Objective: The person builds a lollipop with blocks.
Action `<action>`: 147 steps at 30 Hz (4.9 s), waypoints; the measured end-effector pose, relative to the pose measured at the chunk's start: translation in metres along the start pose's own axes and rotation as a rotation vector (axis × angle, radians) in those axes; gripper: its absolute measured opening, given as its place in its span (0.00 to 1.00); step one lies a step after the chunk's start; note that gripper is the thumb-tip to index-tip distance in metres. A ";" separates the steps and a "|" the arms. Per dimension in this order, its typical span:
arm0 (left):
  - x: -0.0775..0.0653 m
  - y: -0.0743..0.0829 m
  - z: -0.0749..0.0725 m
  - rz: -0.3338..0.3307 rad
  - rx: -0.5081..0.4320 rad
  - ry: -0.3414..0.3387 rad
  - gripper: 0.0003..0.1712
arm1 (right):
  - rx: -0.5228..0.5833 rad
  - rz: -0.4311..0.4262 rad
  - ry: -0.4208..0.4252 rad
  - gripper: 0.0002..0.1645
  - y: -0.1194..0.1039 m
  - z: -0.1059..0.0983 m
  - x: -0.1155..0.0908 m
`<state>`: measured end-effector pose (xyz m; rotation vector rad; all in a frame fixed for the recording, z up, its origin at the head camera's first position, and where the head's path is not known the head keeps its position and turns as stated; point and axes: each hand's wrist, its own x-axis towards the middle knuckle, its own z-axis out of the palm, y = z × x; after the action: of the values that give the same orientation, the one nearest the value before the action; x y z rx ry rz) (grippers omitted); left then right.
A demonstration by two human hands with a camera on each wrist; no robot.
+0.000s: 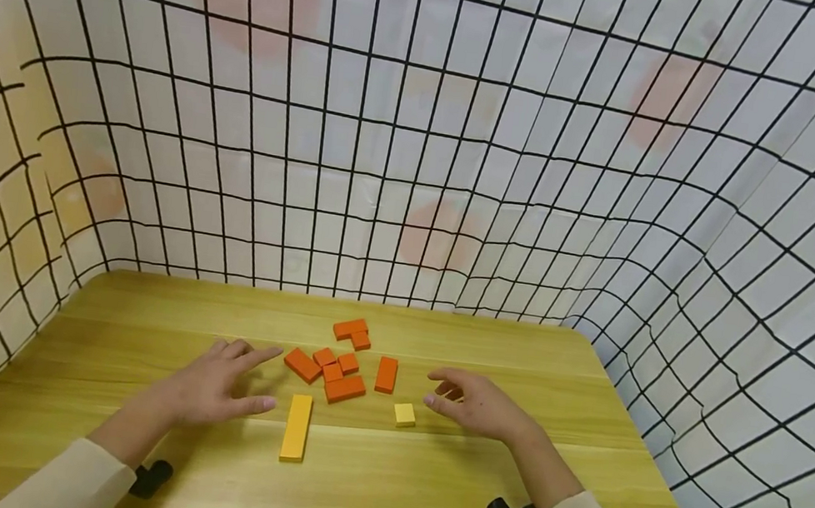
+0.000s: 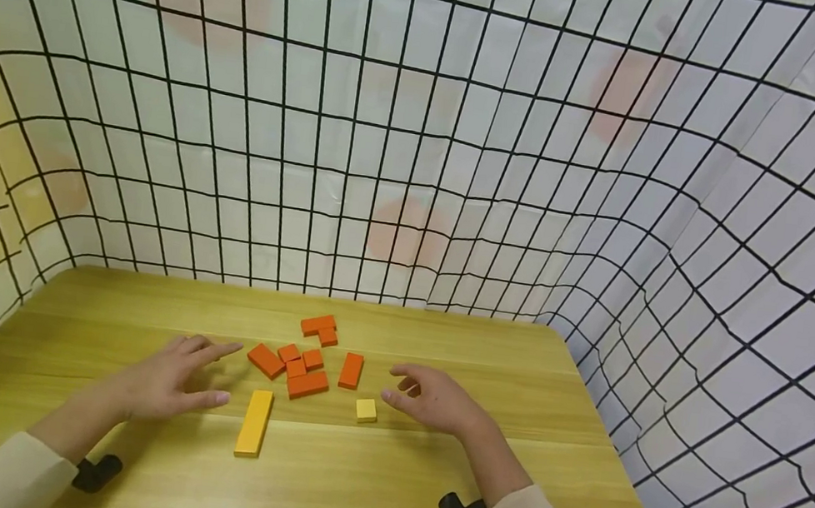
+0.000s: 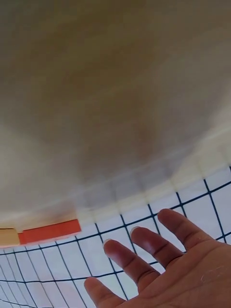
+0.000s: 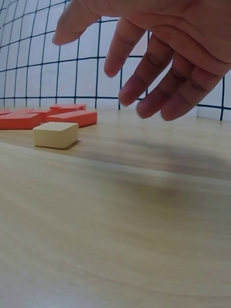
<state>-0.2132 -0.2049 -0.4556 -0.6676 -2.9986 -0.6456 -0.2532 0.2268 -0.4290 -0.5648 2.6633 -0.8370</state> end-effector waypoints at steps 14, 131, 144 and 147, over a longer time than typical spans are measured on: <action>0.003 0.014 0.008 0.062 0.017 -0.105 0.47 | -0.038 -0.044 -0.105 0.31 -0.006 0.014 0.003; 0.028 0.086 0.087 0.071 -0.277 0.081 0.28 | 0.114 0.002 0.103 0.14 -0.015 0.072 0.033; 0.027 0.090 0.098 -0.015 -0.339 0.166 0.13 | 0.091 -0.023 0.057 0.17 -0.027 0.076 0.045; 0.026 0.091 0.098 -0.016 -0.342 0.168 0.12 | 0.101 -0.023 0.032 0.17 -0.031 0.078 0.048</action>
<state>-0.1913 -0.0812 -0.5076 -0.5633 -2.7660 -1.1685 -0.2568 0.1441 -0.4798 -0.5625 2.6296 -0.9891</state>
